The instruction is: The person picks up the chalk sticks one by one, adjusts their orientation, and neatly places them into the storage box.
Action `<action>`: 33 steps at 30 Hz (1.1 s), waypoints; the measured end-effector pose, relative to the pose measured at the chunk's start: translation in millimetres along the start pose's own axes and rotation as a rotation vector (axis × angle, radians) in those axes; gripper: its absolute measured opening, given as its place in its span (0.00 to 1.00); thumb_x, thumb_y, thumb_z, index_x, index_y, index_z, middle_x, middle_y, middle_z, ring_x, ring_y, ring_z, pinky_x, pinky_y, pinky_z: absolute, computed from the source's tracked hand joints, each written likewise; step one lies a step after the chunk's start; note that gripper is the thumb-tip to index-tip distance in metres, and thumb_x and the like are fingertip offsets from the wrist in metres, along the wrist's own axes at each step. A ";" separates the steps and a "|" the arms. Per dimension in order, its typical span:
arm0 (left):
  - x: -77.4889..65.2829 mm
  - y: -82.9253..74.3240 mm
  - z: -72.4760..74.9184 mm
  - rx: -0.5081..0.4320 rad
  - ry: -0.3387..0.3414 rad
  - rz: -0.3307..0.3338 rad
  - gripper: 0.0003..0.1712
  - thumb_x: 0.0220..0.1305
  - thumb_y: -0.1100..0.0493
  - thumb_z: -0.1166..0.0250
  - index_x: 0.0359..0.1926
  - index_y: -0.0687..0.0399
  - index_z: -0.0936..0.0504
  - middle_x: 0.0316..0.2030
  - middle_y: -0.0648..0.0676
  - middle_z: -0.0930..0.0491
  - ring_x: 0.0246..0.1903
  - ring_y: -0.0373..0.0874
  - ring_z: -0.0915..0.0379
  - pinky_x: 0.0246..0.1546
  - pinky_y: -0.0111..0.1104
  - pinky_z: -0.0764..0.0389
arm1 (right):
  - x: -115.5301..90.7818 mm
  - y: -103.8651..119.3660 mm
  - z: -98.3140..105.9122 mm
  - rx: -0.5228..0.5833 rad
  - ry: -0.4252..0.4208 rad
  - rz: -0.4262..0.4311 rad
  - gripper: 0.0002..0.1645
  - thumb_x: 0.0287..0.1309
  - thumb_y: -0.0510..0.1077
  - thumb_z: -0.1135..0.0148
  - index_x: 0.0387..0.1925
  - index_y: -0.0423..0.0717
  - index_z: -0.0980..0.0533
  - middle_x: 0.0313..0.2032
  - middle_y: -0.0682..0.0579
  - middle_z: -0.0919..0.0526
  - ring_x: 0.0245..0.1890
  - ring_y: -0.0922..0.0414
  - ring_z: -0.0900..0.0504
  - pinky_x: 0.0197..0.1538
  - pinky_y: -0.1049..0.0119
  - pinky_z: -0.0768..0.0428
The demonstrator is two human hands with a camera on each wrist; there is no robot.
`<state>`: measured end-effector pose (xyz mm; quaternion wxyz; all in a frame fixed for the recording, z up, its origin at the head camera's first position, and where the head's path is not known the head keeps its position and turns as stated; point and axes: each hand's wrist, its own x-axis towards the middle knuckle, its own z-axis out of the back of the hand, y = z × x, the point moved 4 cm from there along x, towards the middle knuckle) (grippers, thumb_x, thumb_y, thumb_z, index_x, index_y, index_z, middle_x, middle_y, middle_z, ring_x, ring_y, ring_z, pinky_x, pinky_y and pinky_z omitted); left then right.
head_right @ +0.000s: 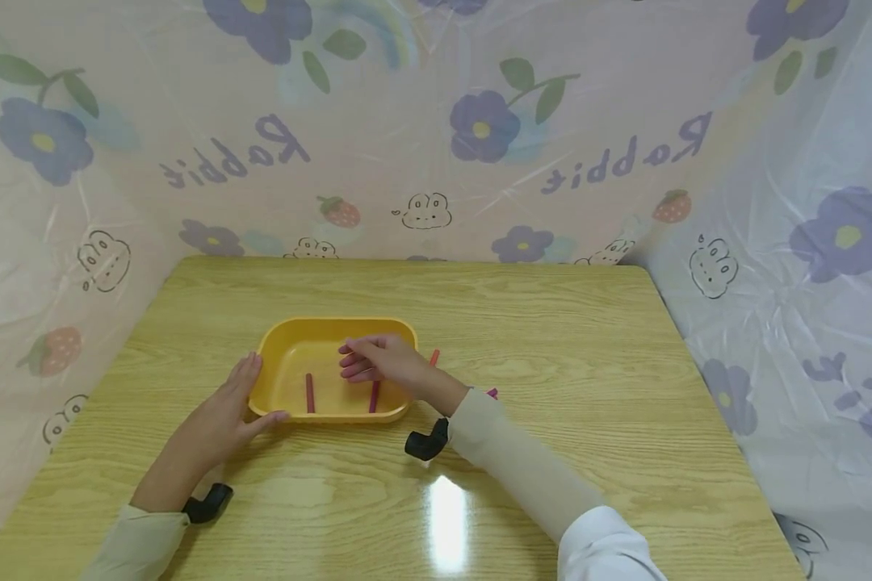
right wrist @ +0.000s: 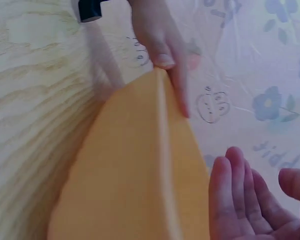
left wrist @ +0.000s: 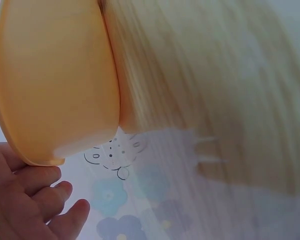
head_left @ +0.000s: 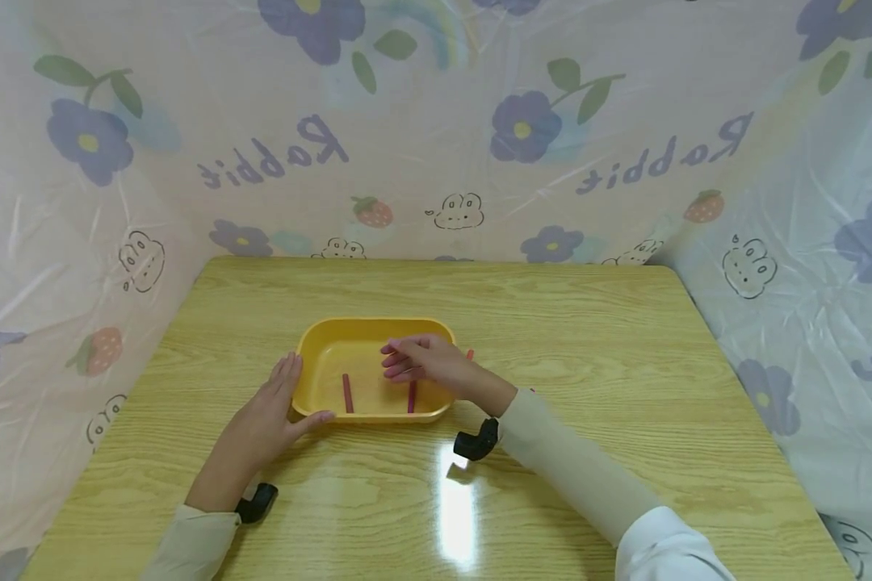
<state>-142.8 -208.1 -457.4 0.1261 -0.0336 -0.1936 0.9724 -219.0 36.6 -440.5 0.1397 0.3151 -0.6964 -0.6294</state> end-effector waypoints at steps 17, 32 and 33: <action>-2.1 0.1 -1.8 0.000 -0.003 -0.003 0.63 0.53 0.26 0.46 0.72 0.59 0.64 0.71 0.63 0.61 0.69 0.57 0.64 0.61 0.56 0.46 | -54.5 3.4 77.6 -0.161 -0.125 0.071 0.28 0.67 0.50 0.50 0.53 0.26 0.30 0.48 0.32 0.25 0.45 0.44 0.21 0.50 0.54 0.23; -1.4 1.7 -3.8 0.014 -0.016 -0.008 0.63 0.52 0.24 0.47 0.72 0.58 0.64 0.71 0.62 0.62 0.69 0.56 0.63 0.61 0.56 0.45 | -82.8 -14.5 114.0 -0.645 -0.188 0.027 0.18 0.63 0.47 0.43 0.49 0.39 0.23 0.45 0.45 0.20 0.46 0.51 0.23 0.51 0.54 0.26; -1.4 1.9 -4.2 0.015 -0.015 -0.006 0.63 0.52 0.24 0.48 0.72 0.59 0.64 0.71 0.61 0.62 0.69 0.56 0.63 0.61 0.56 0.45 | -82.9 -15.4 114.3 -0.690 -0.184 0.027 0.17 0.63 0.47 0.43 0.48 0.41 0.22 0.45 0.47 0.19 0.45 0.53 0.23 0.50 0.55 0.25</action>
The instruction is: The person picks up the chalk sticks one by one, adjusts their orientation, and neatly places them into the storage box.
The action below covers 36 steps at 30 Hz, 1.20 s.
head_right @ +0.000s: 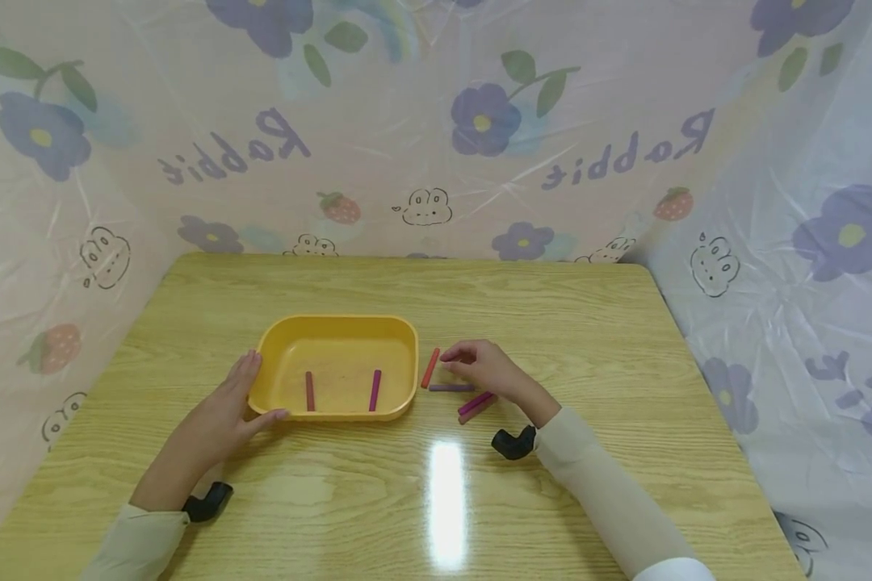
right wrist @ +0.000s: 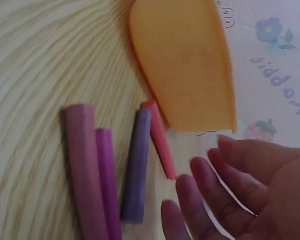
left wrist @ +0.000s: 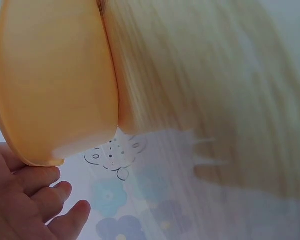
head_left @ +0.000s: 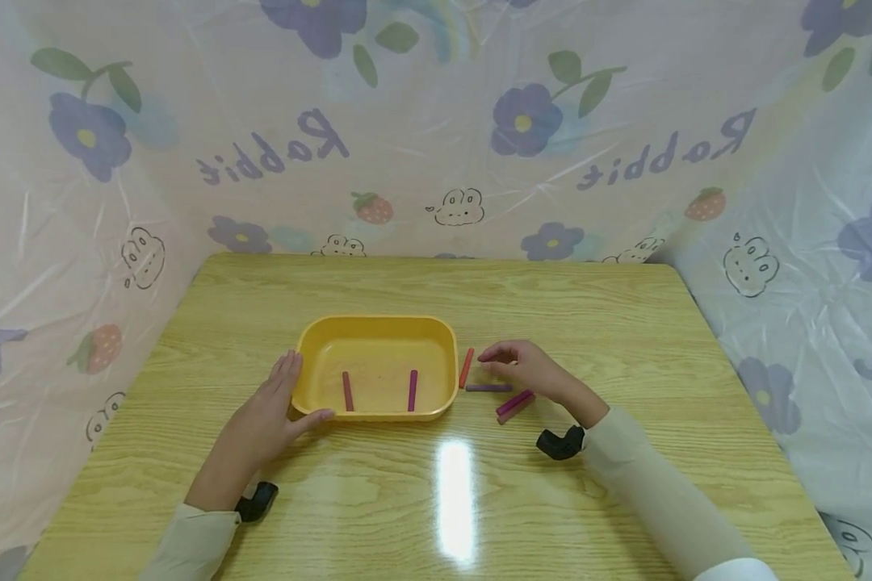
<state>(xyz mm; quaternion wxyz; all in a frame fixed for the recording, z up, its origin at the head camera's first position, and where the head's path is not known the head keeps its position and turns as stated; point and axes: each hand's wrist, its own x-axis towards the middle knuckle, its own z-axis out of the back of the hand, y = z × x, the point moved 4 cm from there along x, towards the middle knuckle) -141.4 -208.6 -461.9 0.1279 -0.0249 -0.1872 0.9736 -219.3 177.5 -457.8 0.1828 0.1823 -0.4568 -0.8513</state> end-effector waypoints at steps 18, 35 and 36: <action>-0.5 -1.8 2.3 -0.008 0.001 0.000 0.63 0.52 0.25 0.46 0.72 0.60 0.63 0.71 0.62 0.61 0.69 0.57 0.62 0.61 0.56 0.45 | 3.2 -7.5 -15.8 -0.194 0.114 -0.008 0.09 0.59 0.43 0.38 0.39 0.44 0.21 0.32 0.56 0.19 0.32 0.61 0.20 0.40 0.68 0.20; 0.4 -1.5 3.2 -0.009 0.004 0.002 0.62 0.53 0.27 0.45 0.72 0.59 0.63 0.71 0.62 0.61 0.69 0.56 0.64 0.61 0.56 0.47 | 5.2 -3.3 -17.7 -0.235 0.181 -0.006 0.08 0.56 0.43 0.36 0.36 0.43 0.22 0.27 0.56 0.22 0.28 0.61 0.22 0.38 0.67 0.21; 0.2 -1.4 3.0 -0.009 0.005 0.003 0.62 0.53 0.26 0.45 0.72 0.59 0.63 0.71 0.62 0.61 0.69 0.56 0.64 0.61 0.56 0.47 | 5.2 -3.4 -18.2 -0.232 0.183 -0.010 0.08 0.56 0.43 0.36 0.36 0.43 0.22 0.27 0.56 0.22 0.28 0.60 0.22 0.37 0.67 0.21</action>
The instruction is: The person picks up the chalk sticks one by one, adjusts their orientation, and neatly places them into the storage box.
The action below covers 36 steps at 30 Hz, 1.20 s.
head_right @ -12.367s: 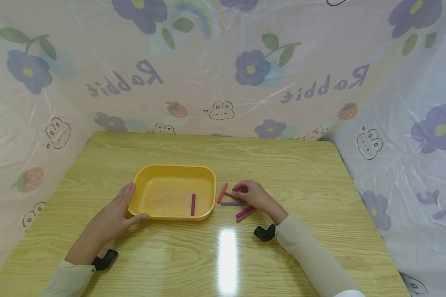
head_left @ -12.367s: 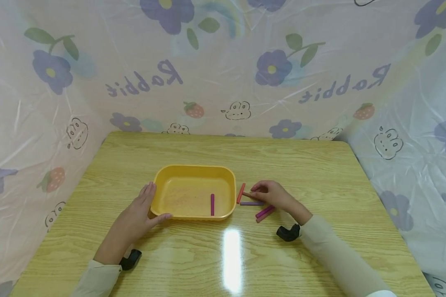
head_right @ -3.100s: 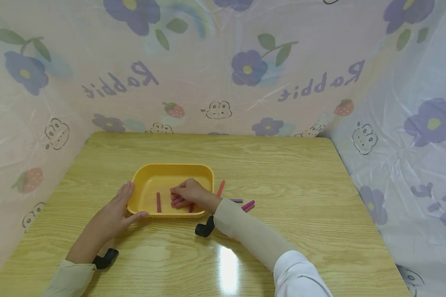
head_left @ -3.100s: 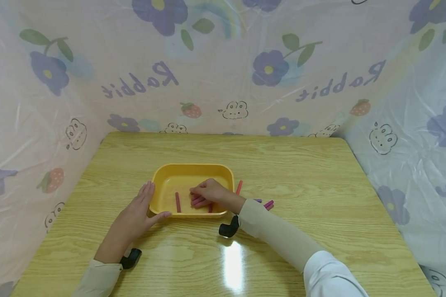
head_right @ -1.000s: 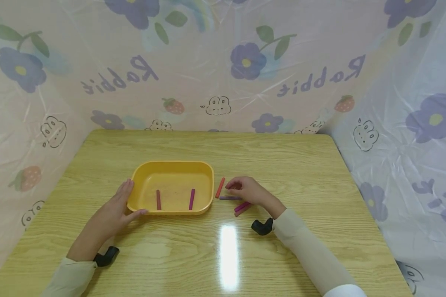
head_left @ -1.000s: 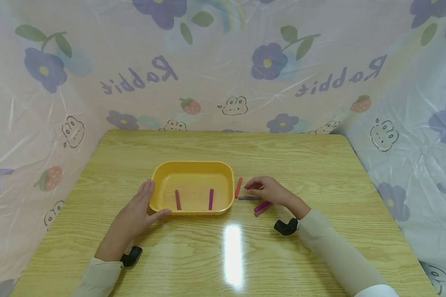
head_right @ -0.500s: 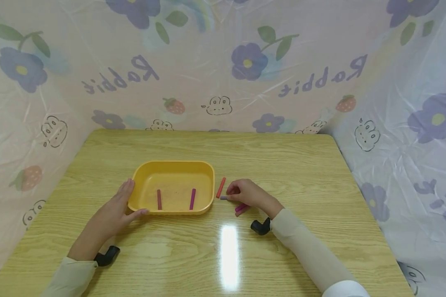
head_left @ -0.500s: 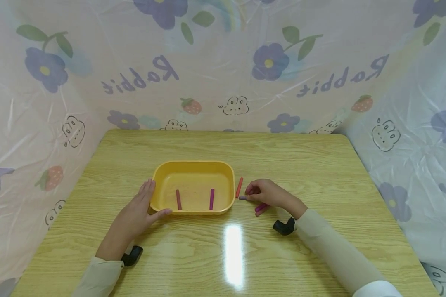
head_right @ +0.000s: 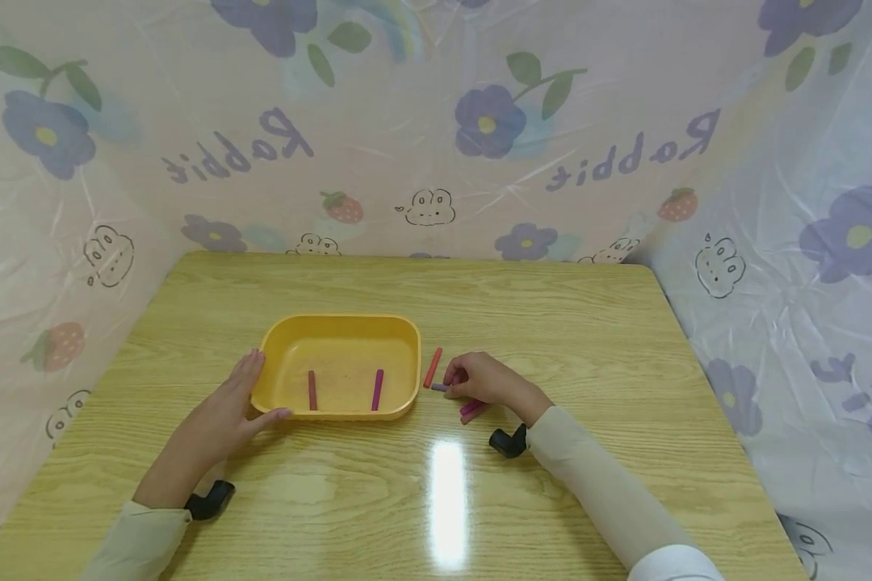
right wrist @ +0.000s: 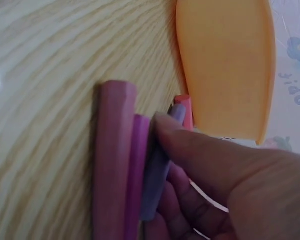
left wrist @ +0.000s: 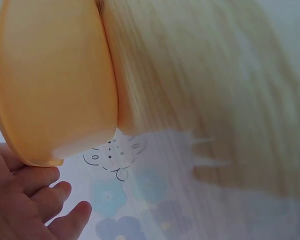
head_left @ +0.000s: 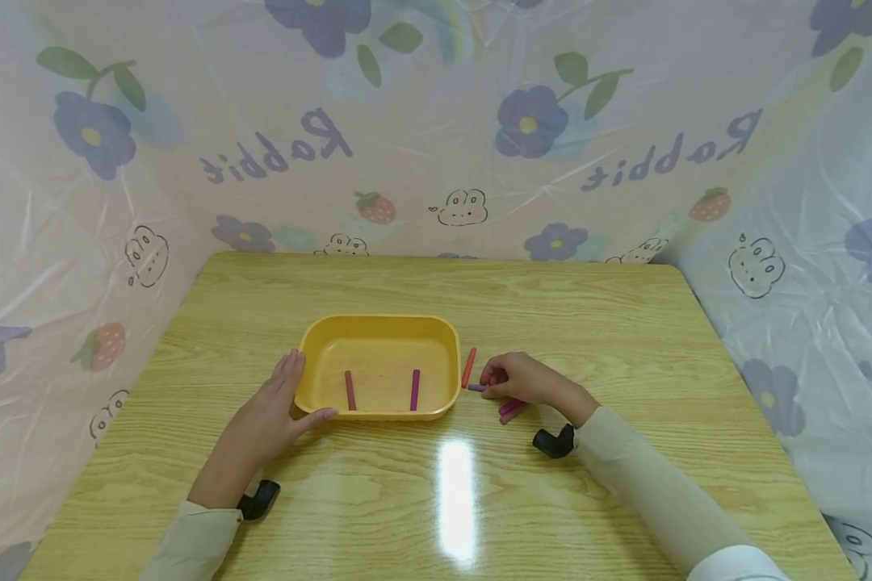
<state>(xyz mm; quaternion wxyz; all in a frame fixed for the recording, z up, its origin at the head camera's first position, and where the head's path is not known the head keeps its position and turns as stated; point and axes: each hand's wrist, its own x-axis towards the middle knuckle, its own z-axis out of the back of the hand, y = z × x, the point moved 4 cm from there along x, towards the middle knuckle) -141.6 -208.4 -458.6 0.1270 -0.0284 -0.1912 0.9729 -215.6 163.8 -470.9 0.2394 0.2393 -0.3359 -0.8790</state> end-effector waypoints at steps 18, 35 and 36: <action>-1.5 0.1 -2.1 -0.002 -0.009 0.007 0.63 0.52 0.26 0.44 0.72 0.59 0.63 0.71 0.61 0.62 0.69 0.56 0.63 0.61 0.55 0.46 | -1.5 0.5 -1.7 0.019 -0.005 -0.024 0.06 0.57 0.43 0.36 0.34 0.43 0.22 0.26 0.54 0.22 0.24 0.58 0.20 0.34 0.68 0.20; -1.0 1.4 -2.8 0.001 -0.016 0.003 0.62 0.53 0.26 0.45 0.72 0.58 0.64 0.71 0.60 0.62 0.70 0.55 0.64 0.61 0.55 0.46 | -2.2 -6.6 2.4 -0.047 -0.005 0.087 0.08 0.61 0.47 0.41 0.36 0.48 0.20 0.31 0.58 0.20 0.31 0.62 0.23 0.43 0.64 0.24; -1.1 1.4 -2.7 0.002 -0.016 0.002 0.62 0.53 0.26 0.45 0.72 0.58 0.64 0.71 0.61 0.62 0.70 0.55 0.64 0.61 0.55 0.46 | -2.6 -7.3 3.4 -0.042 -0.010 0.090 0.08 0.62 0.47 0.41 0.36 0.48 0.20 0.31 0.58 0.20 0.31 0.62 0.23 0.43 0.64 0.24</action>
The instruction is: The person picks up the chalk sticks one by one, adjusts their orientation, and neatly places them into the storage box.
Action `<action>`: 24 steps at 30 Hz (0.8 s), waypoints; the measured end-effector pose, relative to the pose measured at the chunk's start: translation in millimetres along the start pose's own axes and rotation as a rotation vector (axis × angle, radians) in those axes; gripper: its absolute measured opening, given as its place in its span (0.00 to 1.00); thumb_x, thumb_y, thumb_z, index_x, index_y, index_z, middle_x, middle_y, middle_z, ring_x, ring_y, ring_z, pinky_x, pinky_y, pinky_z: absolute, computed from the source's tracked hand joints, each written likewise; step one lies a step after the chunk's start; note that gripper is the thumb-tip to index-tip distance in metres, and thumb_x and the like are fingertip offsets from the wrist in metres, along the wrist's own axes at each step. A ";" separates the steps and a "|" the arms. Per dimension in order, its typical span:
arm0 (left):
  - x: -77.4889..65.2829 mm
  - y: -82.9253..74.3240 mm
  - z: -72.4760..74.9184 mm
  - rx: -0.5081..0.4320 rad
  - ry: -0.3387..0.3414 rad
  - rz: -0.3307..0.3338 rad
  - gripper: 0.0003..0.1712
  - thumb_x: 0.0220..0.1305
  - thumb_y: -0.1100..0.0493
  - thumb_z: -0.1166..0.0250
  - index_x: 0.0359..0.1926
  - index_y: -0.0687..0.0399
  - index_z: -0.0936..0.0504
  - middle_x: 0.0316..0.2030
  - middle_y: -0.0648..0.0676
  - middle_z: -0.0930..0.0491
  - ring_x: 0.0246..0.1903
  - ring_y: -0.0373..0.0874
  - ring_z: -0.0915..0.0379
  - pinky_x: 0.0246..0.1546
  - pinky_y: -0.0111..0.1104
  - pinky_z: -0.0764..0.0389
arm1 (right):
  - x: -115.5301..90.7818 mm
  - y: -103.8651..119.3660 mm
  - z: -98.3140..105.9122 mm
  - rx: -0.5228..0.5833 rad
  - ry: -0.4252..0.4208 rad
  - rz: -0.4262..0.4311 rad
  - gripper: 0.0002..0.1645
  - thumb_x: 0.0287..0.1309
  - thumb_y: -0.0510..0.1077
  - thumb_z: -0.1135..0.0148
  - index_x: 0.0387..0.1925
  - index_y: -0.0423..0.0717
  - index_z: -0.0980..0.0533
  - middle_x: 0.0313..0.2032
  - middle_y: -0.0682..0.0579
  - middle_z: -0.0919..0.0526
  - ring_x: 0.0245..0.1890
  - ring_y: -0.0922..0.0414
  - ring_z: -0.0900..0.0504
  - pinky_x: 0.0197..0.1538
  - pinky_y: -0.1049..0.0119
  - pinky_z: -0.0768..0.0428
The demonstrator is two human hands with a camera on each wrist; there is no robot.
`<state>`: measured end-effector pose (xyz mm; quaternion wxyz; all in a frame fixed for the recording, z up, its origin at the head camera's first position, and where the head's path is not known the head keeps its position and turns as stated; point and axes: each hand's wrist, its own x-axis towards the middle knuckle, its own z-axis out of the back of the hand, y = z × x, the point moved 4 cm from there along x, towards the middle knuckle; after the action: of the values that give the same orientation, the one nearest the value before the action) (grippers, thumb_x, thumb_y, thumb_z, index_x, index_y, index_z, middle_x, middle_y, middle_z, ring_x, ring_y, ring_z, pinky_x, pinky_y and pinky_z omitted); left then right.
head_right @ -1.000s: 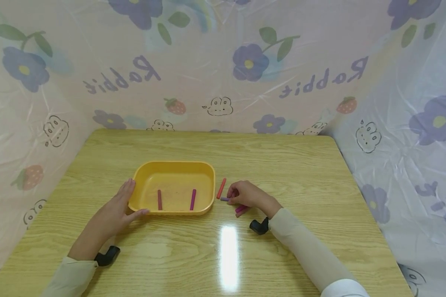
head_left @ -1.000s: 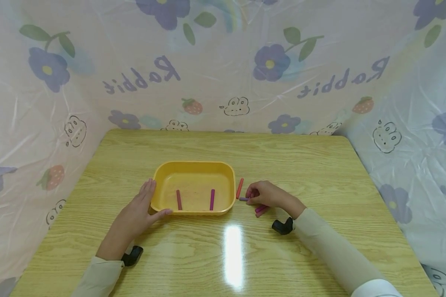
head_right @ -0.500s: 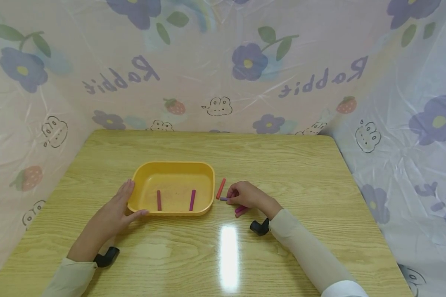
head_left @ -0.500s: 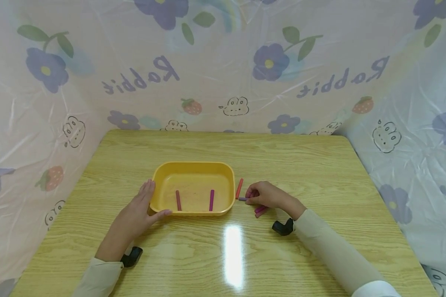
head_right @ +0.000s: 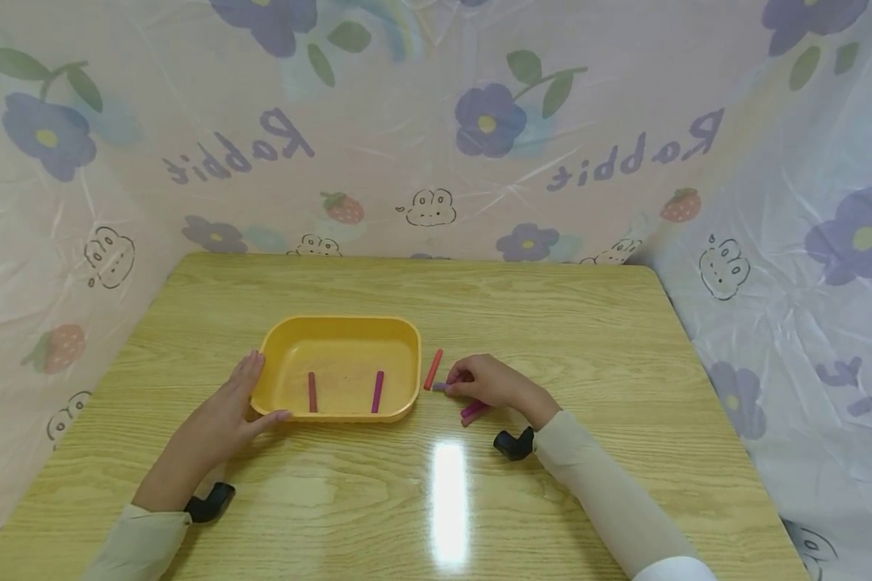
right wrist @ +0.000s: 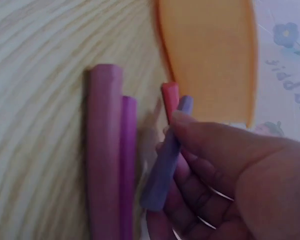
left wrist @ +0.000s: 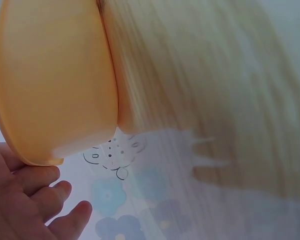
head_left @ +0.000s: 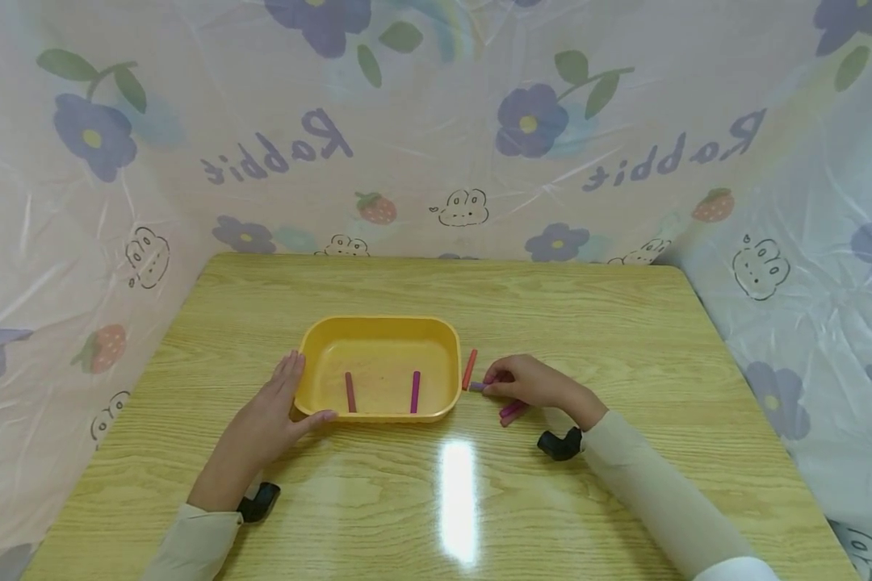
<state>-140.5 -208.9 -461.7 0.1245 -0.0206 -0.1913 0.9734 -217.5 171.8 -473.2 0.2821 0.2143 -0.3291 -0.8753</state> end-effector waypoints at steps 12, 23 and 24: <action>0.3 1.1 0.1 -0.003 -0.004 -0.008 0.62 0.53 0.27 0.44 0.72 0.58 0.64 0.71 0.62 0.61 0.69 0.57 0.62 0.60 0.56 0.45 | -6.2 -0.6 13.7 0.241 -0.043 -0.032 0.17 0.64 0.50 0.45 0.42 0.40 0.22 0.31 0.40 0.22 0.26 0.52 0.27 0.28 0.64 0.25; 0.5 1.1 0.8 0.000 -0.001 -0.012 0.62 0.52 0.25 0.47 0.72 0.59 0.63 0.71 0.61 0.62 0.69 0.56 0.62 0.60 0.56 0.45 | -8.3 5.1 6.1 0.622 0.011 -0.062 0.25 0.67 0.49 0.49 0.46 0.27 0.28 0.32 0.34 0.27 0.29 0.51 0.29 0.37 0.53 0.25; 0.3 1.1 0.8 0.001 -0.001 -0.015 0.62 0.52 0.25 0.47 0.72 0.59 0.63 0.71 0.60 0.62 0.69 0.56 0.62 0.60 0.56 0.45 | -7.8 5.2 5.4 0.648 0.014 -0.063 0.26 0.67 0.50 0.50 0.46 0.26 0.29 0.33 0.34 0.27 0.30 0.52 0.29 0.39 0.53 0.25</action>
<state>-141.2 -210.1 -461.4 0.1315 -0.0184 -0.1912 0.9725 -212.8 176.0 -464.4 0.1743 0.3088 -0.5821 -0.7317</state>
